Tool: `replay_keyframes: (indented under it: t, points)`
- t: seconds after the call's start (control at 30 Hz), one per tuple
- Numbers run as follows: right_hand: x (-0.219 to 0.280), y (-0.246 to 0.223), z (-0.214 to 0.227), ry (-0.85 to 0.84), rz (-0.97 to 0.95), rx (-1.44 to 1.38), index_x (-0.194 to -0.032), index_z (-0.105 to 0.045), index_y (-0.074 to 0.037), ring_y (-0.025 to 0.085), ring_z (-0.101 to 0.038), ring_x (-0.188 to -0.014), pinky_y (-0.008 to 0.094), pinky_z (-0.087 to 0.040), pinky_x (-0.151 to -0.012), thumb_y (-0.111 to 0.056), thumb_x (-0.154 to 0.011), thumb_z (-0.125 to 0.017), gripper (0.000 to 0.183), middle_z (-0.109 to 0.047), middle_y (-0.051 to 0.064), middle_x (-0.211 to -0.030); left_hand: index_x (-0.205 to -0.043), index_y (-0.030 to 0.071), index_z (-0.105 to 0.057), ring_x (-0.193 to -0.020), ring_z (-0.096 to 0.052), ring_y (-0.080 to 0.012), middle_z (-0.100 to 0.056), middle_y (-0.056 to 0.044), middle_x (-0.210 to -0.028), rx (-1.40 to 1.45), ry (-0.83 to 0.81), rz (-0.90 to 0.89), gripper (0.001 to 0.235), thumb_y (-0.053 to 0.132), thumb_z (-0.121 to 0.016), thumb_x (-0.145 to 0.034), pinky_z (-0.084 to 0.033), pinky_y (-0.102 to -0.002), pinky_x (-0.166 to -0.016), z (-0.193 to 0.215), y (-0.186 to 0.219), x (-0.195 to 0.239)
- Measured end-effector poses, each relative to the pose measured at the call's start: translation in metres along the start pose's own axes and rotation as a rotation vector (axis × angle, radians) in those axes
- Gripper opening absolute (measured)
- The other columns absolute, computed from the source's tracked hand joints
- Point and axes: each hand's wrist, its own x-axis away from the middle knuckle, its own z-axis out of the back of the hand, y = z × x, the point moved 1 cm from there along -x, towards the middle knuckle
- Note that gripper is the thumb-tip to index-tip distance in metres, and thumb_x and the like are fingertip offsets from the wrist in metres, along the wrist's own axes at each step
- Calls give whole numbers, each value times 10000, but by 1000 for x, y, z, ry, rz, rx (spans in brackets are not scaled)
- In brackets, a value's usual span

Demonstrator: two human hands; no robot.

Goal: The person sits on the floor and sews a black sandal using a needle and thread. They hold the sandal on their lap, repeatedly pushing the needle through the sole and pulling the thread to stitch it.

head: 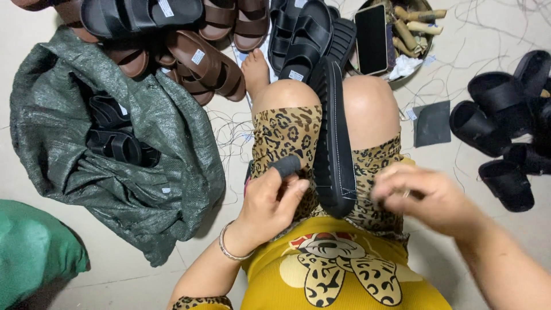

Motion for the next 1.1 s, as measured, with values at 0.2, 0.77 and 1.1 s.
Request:
replay_keyframes:
  t: [0.2, 0.77, 1.1]
  points:
    - [7, -48, -8, -382, 291, 66, -766, -648, -118, 163, -651, -737, 310, -521, -682, -284, -999, -606, 289, -665, -13, -847, -943, 37, -544, -602, -492, -171, -508, -33, -733, -91, -74, 1, 187, 189, -640, -997, -449, -307, -535, 6, 4, 2]
    - [23, 52, 57, 820, 192, 418, -1227, -714, 10, 220, -641, -1024, 332, -503, -918, 20, -1106, -800, 149, -692, 140, -1191, -887, -26, -667, -878, -676, -396, -674, -185, -923, -757, 351, 13, 76, -26, -737, -916, -538, -457, -748, 102, -40, 17]
    - [-11, 3, -19, 95, 148, 356, -1372, -640, -136, 129, -699, -987, 334, -527, -1002, -317, -887, -686, 520, -704, 32, -1349, -1005, 168, -613, -549, -464, -110, -441, 45, -670, 124, -742, 144, 246, 411, -583, -1024, -417, -269, -524, 2, 18, 2]
